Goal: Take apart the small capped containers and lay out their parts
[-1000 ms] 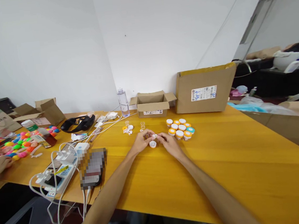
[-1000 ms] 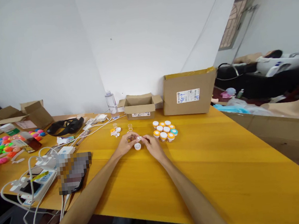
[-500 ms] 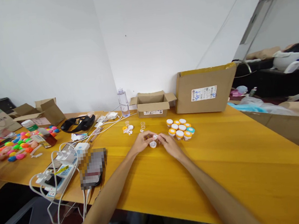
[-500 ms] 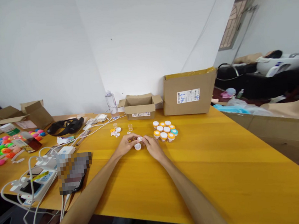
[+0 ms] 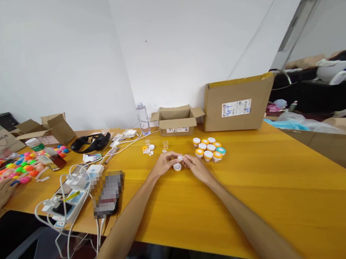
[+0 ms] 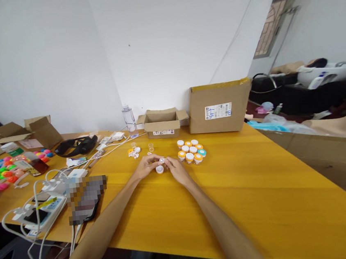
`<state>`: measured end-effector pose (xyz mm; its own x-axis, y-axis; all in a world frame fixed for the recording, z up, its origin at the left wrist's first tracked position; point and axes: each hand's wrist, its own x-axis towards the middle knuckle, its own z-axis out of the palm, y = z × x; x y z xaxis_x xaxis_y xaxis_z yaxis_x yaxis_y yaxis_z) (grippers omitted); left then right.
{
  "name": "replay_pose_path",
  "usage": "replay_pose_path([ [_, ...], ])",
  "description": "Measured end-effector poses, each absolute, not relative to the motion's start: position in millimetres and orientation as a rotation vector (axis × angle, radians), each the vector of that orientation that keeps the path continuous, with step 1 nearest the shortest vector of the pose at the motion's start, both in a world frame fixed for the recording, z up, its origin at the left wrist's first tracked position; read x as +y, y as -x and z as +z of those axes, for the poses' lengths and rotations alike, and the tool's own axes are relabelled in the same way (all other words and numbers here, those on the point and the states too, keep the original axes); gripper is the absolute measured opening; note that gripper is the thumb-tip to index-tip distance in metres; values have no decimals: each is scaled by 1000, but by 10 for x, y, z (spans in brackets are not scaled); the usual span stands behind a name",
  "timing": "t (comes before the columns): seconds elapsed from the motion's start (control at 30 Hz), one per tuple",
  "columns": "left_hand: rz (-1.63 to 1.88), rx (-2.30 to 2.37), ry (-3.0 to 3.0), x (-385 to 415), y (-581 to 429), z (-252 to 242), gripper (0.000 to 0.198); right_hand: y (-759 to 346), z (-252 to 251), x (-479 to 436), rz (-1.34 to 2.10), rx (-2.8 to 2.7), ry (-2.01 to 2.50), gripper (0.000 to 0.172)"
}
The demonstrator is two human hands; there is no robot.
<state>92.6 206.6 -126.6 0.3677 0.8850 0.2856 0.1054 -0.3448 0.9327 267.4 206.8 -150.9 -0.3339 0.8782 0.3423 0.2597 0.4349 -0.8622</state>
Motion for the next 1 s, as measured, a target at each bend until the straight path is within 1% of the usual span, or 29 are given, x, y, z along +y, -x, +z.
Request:
replay_pose_path([
  [0.37, 1072, 876, -1667, 2086, -924, -1292, 37, -2667, -1483, 2054, 924, -1835, 985, 51],
  [0.7, 1101, 947, -1736, 2102, -893, -1324, 26, -2665, -1474, 2042, 948, -1818, 1010, 57],
  [0.83, 1152, 1020, -1780, 2109, -892, -1332, 23, -2667, -1441, 2021, 936, -1801, 1018, 56],
  [1.0, 1293, 1184, -1817, 2134, -872, -1331, 17, -2671, -1432, 2009, 768, -1740, 1104, 48],
])
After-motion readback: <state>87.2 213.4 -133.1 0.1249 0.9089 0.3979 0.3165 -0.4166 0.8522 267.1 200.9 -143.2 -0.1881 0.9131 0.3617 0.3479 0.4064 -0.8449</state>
